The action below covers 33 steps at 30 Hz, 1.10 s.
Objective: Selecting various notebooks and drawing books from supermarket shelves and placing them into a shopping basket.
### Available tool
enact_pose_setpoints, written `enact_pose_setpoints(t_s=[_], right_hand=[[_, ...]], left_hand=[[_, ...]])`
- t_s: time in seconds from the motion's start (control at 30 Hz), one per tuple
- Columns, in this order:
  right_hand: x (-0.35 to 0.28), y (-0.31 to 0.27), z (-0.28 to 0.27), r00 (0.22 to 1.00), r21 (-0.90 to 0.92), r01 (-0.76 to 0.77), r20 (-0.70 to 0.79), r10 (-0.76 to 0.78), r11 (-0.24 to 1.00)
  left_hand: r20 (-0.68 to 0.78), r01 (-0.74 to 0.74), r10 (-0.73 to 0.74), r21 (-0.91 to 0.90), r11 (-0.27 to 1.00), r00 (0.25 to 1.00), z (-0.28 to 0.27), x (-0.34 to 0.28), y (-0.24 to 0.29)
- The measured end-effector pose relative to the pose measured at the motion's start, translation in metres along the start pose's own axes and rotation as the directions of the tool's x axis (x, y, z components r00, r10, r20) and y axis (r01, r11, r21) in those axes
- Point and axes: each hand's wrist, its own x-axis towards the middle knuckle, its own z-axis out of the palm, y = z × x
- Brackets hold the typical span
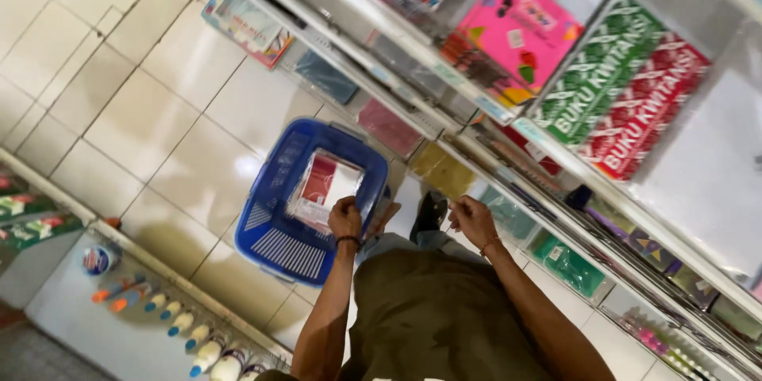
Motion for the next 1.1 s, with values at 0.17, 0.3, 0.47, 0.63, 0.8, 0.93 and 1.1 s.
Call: enact_pose_setpoints(t_s=[0.17, 0.3, 0.47, 0.63, 0.8, 0.93, 1.1], right_hand=[[-0.002, 0.027, 0.038, 0.973, -0.19, 0.006, 0.227, 0.038, 0.982], [-0.008, 0.01, 0.065, 0.954, -0.324, 0.033, 0.291, 0.067, 0.945], [-0.01, -0.004, 0.104, 0.931, -0.349, 0.007, 0.343, 0.121, 0.937], [-0.017, -0.004, 0.143, 0.909, -0.341, 0.039, 0.402, 0.109, 0.939], [-0.019, 0.004, 0.158, 0.872, -0.314, 0.063, 0.478, 0.101, 0.947], [-0.026, 0.001, 0.147, 0.88, -0.344, 0.03, 0.455, 0.139, 0.939], [-0.033, -0.018, 0.134, 0.909, -0.467, -0.007, 0.366, 0.201, 0.884]], left_hand=[[0.055, 0.176, -0.19, 0.196, 0.965, 0.98, -0.021, 0.013, -0.114], [0.052, 0.259, -0.286, 0.294, 0.92, 0.957, -0.03, 0.012, -0.136], [0.031, 0.479, -0.542, 0.427, 0.767, 0.84, -0.035, 0.025, -0.174], [0.061, 0.48, -0.556, 0.434, 0.763, 0.829, -0.043, 0.043, -0.201], [0.117, 0.462, -0.546, 0.407, 0.788, 0.829, -0.047, 0.067, -0.201], [0.221, 0.52, -0.542, 0.154, 0.84, 0.81, -0.048, 0.083, -0.211], [0.34, 0.779, -0.729, -0.021, 0.626, 0.595, -0.046, 0.093, -0.219]])
